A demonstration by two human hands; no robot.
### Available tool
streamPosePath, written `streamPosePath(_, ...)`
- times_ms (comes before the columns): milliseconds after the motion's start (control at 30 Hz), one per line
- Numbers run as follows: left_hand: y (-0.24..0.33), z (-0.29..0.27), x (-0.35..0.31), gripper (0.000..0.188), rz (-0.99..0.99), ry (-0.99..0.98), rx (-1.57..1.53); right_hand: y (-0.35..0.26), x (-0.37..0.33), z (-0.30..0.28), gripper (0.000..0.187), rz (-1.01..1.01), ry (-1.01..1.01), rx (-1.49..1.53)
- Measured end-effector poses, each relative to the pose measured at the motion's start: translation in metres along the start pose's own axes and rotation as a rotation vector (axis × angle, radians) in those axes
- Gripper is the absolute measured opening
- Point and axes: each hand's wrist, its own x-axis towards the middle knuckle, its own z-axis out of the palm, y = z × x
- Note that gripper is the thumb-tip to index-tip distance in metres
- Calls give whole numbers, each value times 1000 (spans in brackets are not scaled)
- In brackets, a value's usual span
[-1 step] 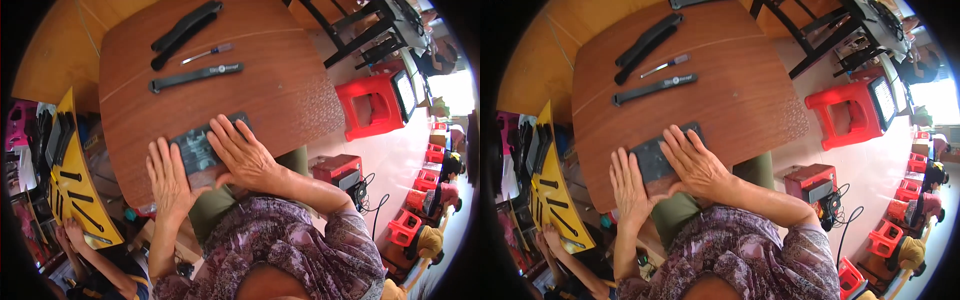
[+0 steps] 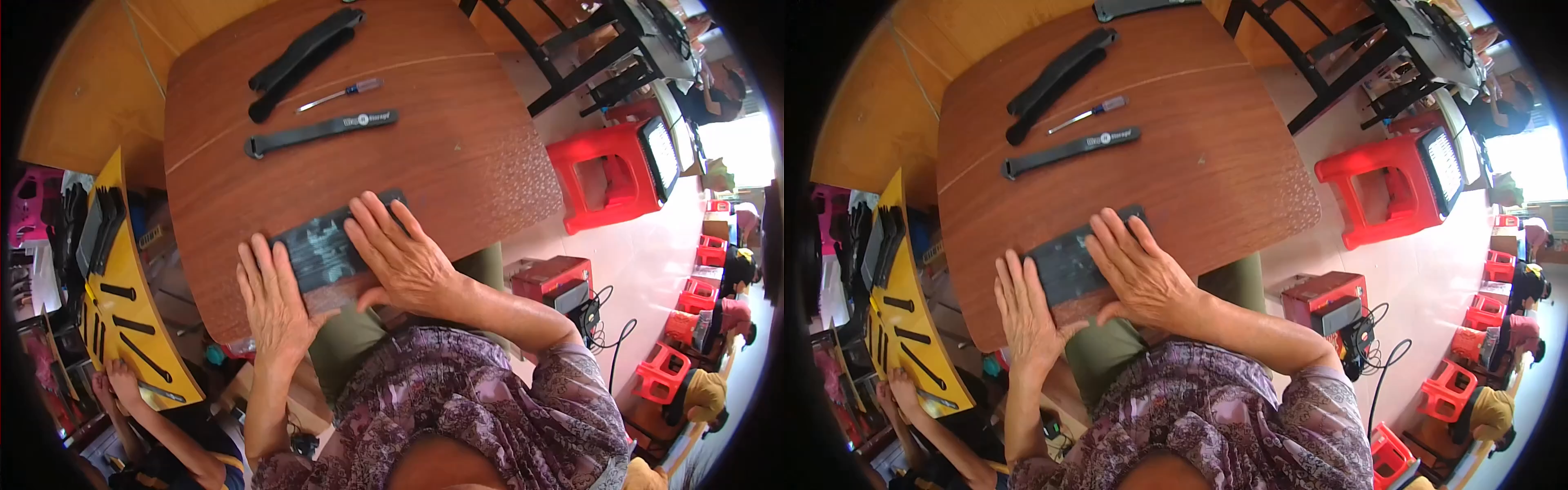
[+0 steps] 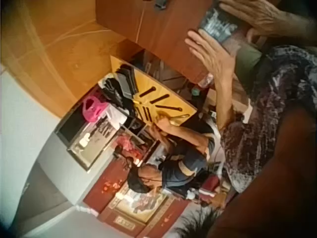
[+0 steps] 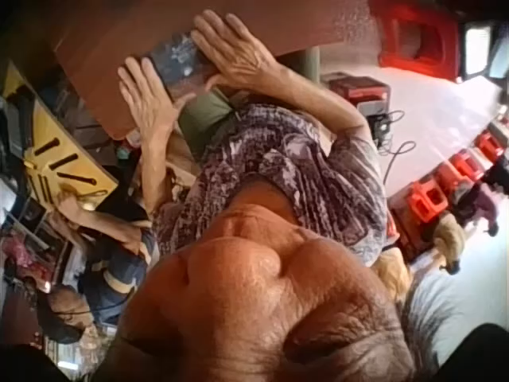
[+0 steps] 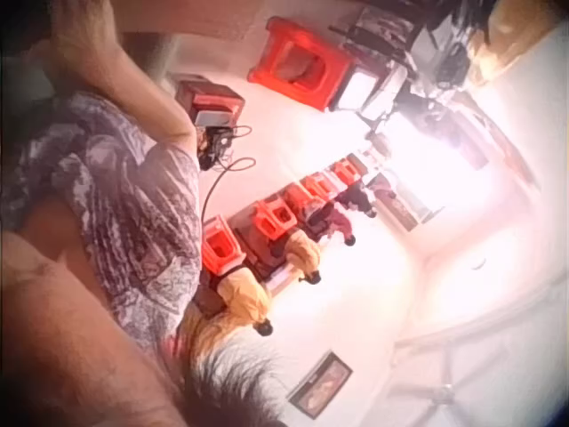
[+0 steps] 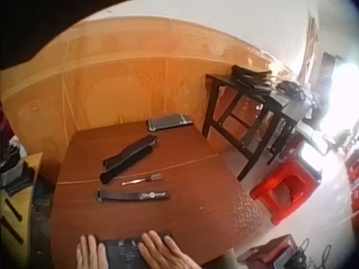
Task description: Inspecting and aligning black elastic garment straps at a workstation.
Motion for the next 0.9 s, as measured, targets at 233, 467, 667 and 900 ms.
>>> streamPosePath(233,3,0,8,93,42,77,-16,15,-18,-19,100,88,-60,-131)
streamPosePath(467,2,-1,-5,99,43,124,21,18,-26,-12,108,79,-20,-171)
streamPosePath(667,10,-8,-2,117,-13,-10,4,22,-35,3,106,58,60,-485)
streamPosePath(900,12,-9,-4,118,-25,-30,40,18,-36,1,113,88,147,-360)
